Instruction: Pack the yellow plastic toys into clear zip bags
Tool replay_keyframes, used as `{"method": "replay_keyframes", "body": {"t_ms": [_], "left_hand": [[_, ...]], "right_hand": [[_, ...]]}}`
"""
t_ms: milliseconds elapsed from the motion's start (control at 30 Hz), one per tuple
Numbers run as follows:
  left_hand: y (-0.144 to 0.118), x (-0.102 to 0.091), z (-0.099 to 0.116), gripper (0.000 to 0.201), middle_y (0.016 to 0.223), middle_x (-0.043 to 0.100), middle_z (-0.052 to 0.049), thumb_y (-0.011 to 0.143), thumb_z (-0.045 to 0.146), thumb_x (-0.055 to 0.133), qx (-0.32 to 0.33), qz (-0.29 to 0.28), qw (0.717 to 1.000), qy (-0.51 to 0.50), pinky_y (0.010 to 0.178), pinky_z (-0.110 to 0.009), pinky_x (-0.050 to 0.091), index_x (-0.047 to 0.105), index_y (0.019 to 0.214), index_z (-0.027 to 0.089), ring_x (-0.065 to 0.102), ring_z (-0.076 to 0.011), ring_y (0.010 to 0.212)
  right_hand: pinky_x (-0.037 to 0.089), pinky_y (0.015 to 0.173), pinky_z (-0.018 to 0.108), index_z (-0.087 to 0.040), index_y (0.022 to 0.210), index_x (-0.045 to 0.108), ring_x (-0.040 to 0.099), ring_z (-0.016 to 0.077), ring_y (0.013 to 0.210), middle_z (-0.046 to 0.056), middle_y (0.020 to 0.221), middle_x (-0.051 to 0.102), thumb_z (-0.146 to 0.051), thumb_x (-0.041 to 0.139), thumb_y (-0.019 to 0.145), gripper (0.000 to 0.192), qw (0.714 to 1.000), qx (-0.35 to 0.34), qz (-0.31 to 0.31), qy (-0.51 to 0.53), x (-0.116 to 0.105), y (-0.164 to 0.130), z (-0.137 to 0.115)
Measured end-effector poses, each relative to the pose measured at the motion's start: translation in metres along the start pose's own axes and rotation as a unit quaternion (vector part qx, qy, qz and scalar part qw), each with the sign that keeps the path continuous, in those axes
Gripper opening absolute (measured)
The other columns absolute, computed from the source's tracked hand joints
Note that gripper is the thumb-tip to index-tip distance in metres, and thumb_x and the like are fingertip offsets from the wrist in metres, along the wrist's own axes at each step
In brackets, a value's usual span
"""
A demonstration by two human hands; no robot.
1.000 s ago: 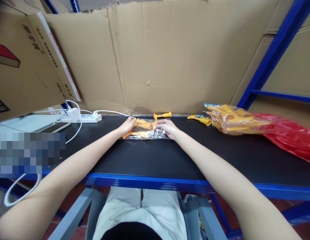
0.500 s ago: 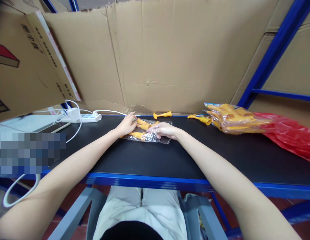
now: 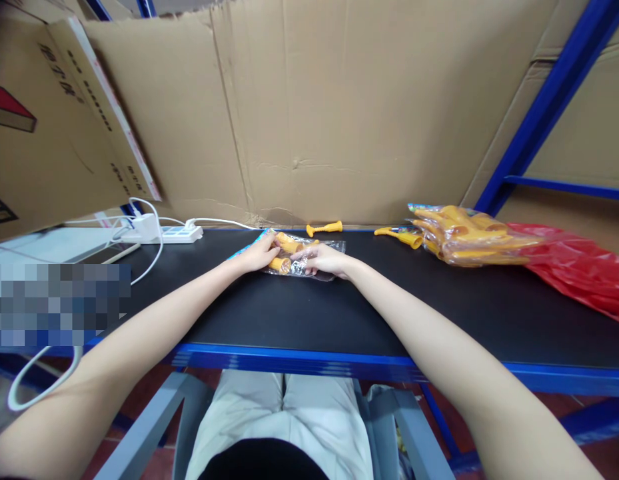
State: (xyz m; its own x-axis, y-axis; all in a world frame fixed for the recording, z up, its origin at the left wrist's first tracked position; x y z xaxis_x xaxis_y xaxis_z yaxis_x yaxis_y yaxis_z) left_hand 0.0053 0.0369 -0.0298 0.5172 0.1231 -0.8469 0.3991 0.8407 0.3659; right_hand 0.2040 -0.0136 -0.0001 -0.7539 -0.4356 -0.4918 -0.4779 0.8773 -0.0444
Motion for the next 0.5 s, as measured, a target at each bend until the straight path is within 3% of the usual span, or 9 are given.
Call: {"method": "replay_keyframes", "body": {"t_ms": [200,500], "left_hand": [[0.0020,0.0015,-0.0028,0.013,0.090,0.055,-0.007,0.080,0.024,0.037,-0.004,-0.002,1.000,-0.019,0.076,-0.033,0.042,0.046,0.087,0.018,0.054,-0.0194,0.083],[0.0034,-0.0002,-0.0019,0.017,0.096,0.056,-0.008,0.083,0.029,0.036,-0.020,-0.023,0.999,-0.026,0.084,-0.033,0.041,0.048,0.091,0.019,0.054,-0.0208,0.091]], "right_hand": [[0.047,0.080,0.027,-0.024,0.094,0.071,0.059,0.0128,0.086,0.000,0.120,0.058,-0.001,0.053,0.064,0.041,0.998,-0.034,-0.013,-0.047,0.0000,0.0015,-0.0018],[0.042,0.093,0.036,-0.019,0.097,0.069,0.058,0.0191,0.100,0.004,0.108,0.065,-0.006,0.059,0.066,0.035,0.996,-0.070,0.006,-0.047,0.0024,0.0060,0.0054]]}}
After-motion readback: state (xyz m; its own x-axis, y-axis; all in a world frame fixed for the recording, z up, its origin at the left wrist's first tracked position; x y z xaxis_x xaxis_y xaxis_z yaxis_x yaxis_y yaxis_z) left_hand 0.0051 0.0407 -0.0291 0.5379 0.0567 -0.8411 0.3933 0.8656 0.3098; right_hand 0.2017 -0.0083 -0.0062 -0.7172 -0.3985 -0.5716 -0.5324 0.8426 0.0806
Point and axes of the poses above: each hand's wrist, its own y-axis towards the middle knuckle, its own x-axis out of the palm, z = x × y, the point moved 1 cm from there along y, towards the middle knuckle
